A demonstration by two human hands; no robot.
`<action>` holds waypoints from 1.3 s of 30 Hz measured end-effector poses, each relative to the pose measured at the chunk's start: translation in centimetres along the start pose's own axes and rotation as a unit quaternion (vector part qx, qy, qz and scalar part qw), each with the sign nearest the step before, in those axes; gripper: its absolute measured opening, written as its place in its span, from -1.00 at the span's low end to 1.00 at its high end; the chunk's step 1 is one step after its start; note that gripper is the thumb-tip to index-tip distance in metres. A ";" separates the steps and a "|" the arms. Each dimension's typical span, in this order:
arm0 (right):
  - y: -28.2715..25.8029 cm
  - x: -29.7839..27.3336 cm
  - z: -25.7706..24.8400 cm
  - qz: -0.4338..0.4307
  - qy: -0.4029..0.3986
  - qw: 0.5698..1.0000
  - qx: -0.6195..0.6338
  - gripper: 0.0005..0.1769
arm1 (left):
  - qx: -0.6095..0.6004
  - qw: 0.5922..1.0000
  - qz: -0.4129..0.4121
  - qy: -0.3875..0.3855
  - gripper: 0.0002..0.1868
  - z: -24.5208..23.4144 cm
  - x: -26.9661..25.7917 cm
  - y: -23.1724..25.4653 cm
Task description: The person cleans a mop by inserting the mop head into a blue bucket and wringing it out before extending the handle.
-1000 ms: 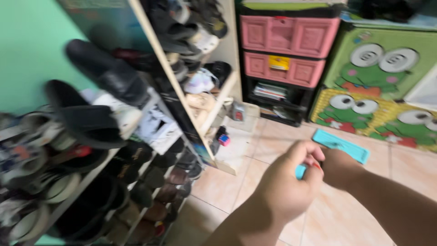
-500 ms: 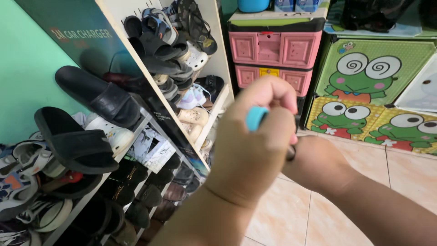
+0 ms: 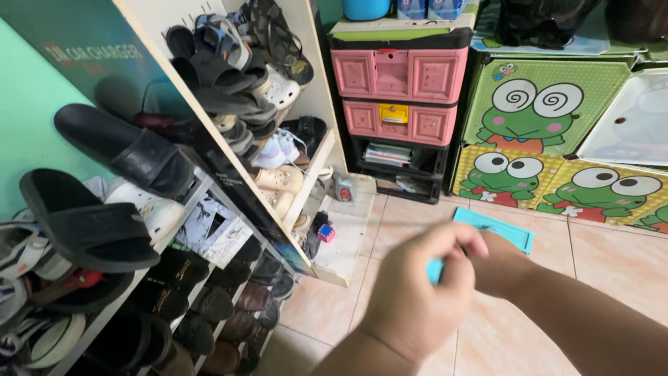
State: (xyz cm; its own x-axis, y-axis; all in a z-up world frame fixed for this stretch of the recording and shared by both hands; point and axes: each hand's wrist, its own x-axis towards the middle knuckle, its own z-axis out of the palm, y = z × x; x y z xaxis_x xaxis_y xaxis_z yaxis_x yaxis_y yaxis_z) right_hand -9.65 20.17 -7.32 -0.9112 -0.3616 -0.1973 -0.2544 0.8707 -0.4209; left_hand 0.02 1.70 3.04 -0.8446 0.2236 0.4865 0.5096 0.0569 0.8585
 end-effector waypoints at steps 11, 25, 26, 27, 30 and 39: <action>1.5 -2.3 -0.6 -0.075 0.071 0.868 0.485 -0.78 | -0.010 0.998 0.064 0.027 -0.91 1.3 2.2 3.3; 1.0 -3.9 5.6 0.119 0.022 0.993 -0.009 -0.68 | 0.009 0.994 -0.050 -0.096 -0.66 -0.3 -6.1 1.1; -0.9 -4.0 5.5 0.107 0.010 0.994 -0.017 -0.67 | 0.037 0.994 -0.064 -0.078 -0.63 -1.7 -7.1 1.5; -3.0 -4.3 6.0 0.095 -0.006 0.995 -0.022 -0.67 | 0.061 0.996 -0.053 -0.047 -0.66 -3.3 -8.4 1.9; -10.0 -5.7 7.8 0.080 0.016 0.997 -0.016 -0.66 | 0.142 0.986 -0.089 -0.017 -0.67 -9.2 -12.2 3.8; -37.2 -13.9 16.8 -0.029 0.013 0.997 -0.067 -0.72 | 0.110 0.929 -0.354 0.021 -0.69 -28.8 -28.6 17.7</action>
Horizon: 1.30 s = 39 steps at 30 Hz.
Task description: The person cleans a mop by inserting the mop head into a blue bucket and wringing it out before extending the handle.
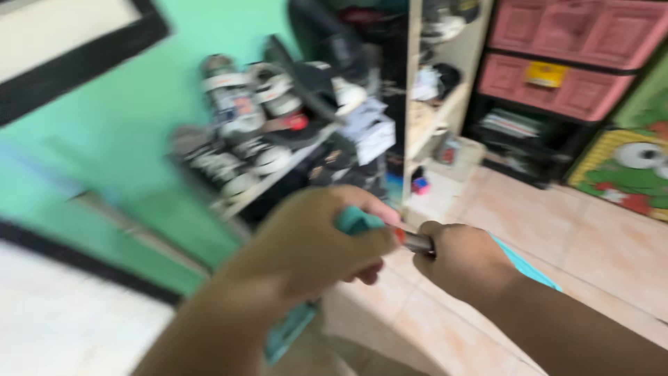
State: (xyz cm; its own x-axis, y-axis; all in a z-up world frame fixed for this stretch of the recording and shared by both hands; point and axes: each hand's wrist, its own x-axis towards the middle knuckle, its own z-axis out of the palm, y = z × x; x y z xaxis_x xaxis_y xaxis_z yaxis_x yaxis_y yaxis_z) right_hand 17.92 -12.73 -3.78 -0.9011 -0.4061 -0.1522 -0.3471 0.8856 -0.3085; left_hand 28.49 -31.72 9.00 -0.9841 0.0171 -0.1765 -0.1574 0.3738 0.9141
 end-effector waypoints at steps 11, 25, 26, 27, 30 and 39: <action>-19.3 -11.1 7.4 -0.112 -0.057 0.992 0.015 -0.75 | 0.116 0.975 -0.173 0.080 -0.72 -9.9 -20.8 -3.9; -8.9 -9.4 12.6 -0.192 -0.040 0.980 -0.044 -0.80 | 0.124 0.975 -0.131 0.129 -0.68 1.3 -18.4 -11.3; -10.6 -9.8 12.4 -0.188 -0.047 0.980 -0.038 -0.80 | 0.138 0.964 -0.189 0.129 -0.66 -0.4 -19.4 -10.2; -12.7 -10.3 12.1 -0.184 -0.055 0.981 -0.031 -0.78 | 0.132 0.962 -0.182 0.157 -0.68 -2.3 -20.9 -9.1; -19.1 -13.5 11.0 -0.234 -0.068 0.970 -0.006 -0.75 | 0.114 0.949 -0.208 0.209 -0.70 -6.4 -26.8 -5.8; -23.4 -17.1 10.3 -0.260 -0.122 0.957 0.028 -0.71 | 0.125 0.922 -0.303 0.206 -0.71 -5.7 -32.2 -3.6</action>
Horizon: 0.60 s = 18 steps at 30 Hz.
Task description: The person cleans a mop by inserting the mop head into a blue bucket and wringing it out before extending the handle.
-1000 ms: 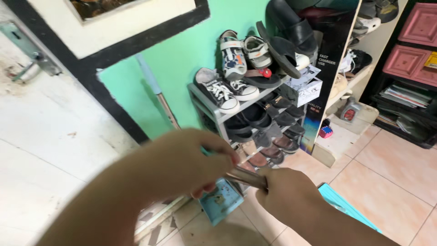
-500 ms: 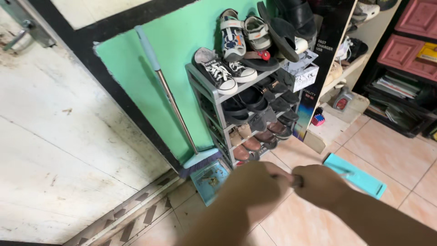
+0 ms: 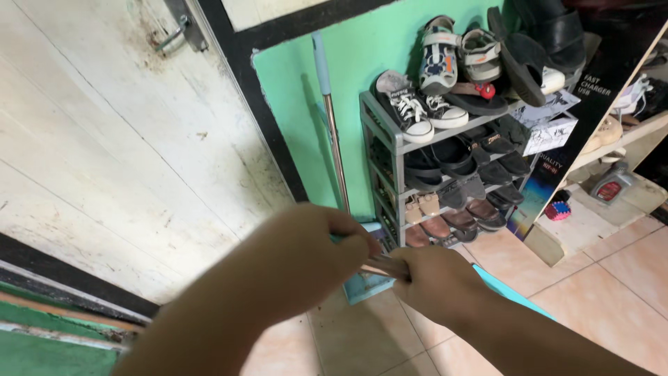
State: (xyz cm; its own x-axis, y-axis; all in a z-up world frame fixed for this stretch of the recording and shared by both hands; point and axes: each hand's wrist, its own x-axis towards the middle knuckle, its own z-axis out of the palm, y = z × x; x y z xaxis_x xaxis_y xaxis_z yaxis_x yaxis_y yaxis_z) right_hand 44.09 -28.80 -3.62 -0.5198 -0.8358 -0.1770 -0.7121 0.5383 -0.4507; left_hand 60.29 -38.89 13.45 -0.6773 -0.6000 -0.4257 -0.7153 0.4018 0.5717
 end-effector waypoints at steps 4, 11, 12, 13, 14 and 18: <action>4.7 0.8 0.6 -0.018 -0.002 1.000 -0.011 -0.73 | 0.043 0.981 0.181 0.057 -0.67 4.4 1.5 -0.3; 10.6 -0.7 -3.9 0.010 -0.045 0.999 0.020 -0.82 | -0.147 0.955 0.196 -0.171 -0.39 5.6 2.1 2.4; 11.0 -1.1 -5.1 0.004 -0.056 0.997 0.050 -0.77 | -0.185 0.922 0.270 -0.206 -0.25 5.7 2.9 2.5; 11.6 -1.9 -5.8 0.001 -0.070 0.994 0.081 -0.68 | -0.225 0.880 0.338 -0.245 -0.10 6.4 3.9 2.2; 12.1 -2.6 -6.3 -0.054 -0.066 0.992 0.095 -0.67 | -0.164 0.909 0.313 -0.218 -0.08 7.4 5.1 1.8; 14.2 -8.0 -7.9 -0.085 -0.072 0.960 0.256 -0.62 | 0.004 0.932 0.333 -0.143 -0.40 15.6 11.4 2.2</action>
State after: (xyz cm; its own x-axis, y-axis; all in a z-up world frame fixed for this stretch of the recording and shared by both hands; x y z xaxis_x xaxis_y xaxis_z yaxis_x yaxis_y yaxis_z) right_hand 34.39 -13.61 -1.72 -0.3196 -0.9328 -0.1667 -0.4364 0.3011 -0.8479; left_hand 48.31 -34.08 -1.08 -0.9889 -0.0082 -0.1486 -0.1211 0.6245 0.7716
